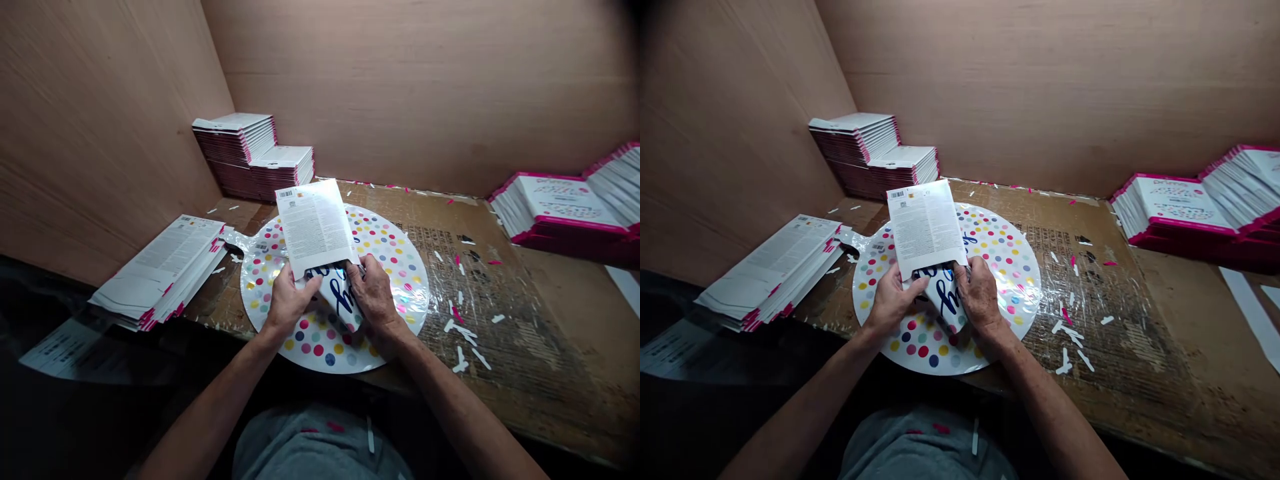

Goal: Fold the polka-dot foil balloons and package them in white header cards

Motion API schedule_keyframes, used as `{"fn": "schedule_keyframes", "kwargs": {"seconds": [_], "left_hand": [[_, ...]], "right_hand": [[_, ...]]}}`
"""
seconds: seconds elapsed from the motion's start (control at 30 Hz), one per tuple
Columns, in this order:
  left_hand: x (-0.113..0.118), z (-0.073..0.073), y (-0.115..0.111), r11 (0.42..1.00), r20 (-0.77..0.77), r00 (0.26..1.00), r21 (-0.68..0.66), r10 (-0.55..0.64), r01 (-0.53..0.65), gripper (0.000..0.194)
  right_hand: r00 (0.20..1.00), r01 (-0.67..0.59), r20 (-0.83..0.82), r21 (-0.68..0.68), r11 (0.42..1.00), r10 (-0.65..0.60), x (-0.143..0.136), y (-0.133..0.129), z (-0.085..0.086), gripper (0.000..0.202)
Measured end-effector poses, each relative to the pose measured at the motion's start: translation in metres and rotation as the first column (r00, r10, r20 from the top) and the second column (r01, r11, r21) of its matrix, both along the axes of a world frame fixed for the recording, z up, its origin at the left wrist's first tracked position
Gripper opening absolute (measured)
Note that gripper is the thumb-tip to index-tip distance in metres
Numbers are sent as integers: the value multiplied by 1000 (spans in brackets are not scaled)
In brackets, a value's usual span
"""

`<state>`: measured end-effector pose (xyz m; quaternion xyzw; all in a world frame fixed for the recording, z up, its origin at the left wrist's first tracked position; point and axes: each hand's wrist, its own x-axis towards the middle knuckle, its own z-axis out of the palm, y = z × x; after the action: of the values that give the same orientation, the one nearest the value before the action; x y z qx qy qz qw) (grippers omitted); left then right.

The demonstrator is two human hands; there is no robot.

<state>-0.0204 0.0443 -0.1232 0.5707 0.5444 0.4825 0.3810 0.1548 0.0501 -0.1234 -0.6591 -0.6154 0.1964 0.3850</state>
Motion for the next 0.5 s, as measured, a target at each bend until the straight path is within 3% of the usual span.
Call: {"fn": "schedule_keyframes", "kwargs": {"seconds": [0.1,0.17,0.2,0.3,0.37,0.43,0.5], "left_hand": [[9,-7,11,976,111,970,-66,215,-209,33],[13,-4,12,948,82,946,-92,313,-306,30],[13,-1,8,949,83,948,-96,307,-299,31],[15,13,-8,994,232,968,-75,100,-84,45],[15,21,-16,995,418,907,-62,-50,83,63],[16,25,-16,982,547,831,-76,-105,174,86],[20,25,-9,977,568,819,-118,-79,176,102]], "right_hand": [[993,-93,95,175,980,77,3,-19,1,57],[945,-261,277,323,910,172,5,-40,-2,74],[901,-353,380,366,861,207,5,-51,-5,74],[812,-493,541,437,752,218,8,-71,-11,62],[806,-530,538,472,704,246,9,-73,-12,61],[795,-570,526,477,669,302,10,-70,-10,60],[768,-610,538,448,653,348,9,-66,-6,58]]}}
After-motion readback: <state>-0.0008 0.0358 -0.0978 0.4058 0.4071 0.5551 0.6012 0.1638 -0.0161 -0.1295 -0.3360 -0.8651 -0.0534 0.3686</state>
